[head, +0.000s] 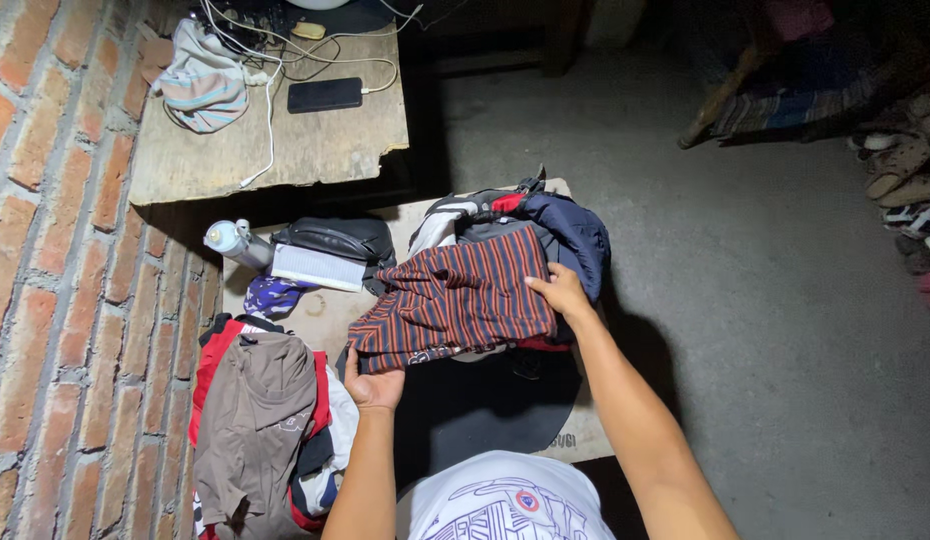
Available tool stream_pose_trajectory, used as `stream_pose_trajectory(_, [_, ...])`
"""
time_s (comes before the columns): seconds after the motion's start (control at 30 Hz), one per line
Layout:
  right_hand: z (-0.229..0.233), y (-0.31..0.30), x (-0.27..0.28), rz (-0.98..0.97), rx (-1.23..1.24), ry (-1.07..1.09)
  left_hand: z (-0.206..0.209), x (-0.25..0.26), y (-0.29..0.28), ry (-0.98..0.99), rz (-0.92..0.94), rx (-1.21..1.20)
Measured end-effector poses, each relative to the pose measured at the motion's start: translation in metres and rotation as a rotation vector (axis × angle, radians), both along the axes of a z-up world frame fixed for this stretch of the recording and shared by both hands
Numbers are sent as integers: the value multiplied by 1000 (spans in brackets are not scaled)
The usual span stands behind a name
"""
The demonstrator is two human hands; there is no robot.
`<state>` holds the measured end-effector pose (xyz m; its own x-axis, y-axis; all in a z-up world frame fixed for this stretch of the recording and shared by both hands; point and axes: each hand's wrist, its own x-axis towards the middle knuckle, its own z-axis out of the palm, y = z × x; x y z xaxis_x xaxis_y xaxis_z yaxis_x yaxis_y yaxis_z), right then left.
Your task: The person folds a striped shirt, a brown t-shirt, and a red t-shirt on a table and places them into an open backpack. The person handles each garment one at a time, folding them neatly before inserting them into the bag.
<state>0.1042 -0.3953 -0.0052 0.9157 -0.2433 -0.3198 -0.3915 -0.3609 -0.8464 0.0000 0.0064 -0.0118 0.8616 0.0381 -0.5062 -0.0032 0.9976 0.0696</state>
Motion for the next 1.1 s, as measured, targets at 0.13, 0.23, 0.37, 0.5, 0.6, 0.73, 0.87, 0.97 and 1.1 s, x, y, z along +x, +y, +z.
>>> stream_pose_trajectory(0.13, [31, 6, 4, 54, 366, 180, -6, 1, 2, -45, -29, -16])
stream_pose_trajectory(0.23, [65, 8, 4, 128, 462, -10, -1, 4, 1, -57, -60, -21])
stream_pose_trajectory(0.37, [107, -28, 6, 229, 74, -277, 5, 4, -12, -57, -104, -93])
stream_pose_trajectory(0.5, [115, -78, 2, 39, 285, -186, -7, -2, -40, -38, -257, -91])
stream_pose_trajectory(0.6, [94, -105, -7, -60, 226, -105, -30, -22, -71, 144, -425, 35])
stream_pose_trajectory(0.73, [58, -121, -21, -183, 206, -12, -56, -39, -80, 409, -652, 342])
stream_pose_trajectory(0.87, [47, -123, -26, -226, 246, -14, -62, -27, -63, 442, -671, 610])
stream_pose_trajectory(0.97, [52, -120, -29, -210, 249, -39, -61, 7, -52, 404, -681, 912])
stream_pose_trajectory(1.1, [63, -114, -30, -211, 208, -26, -54, 74, -54, 130, -451, 1352])
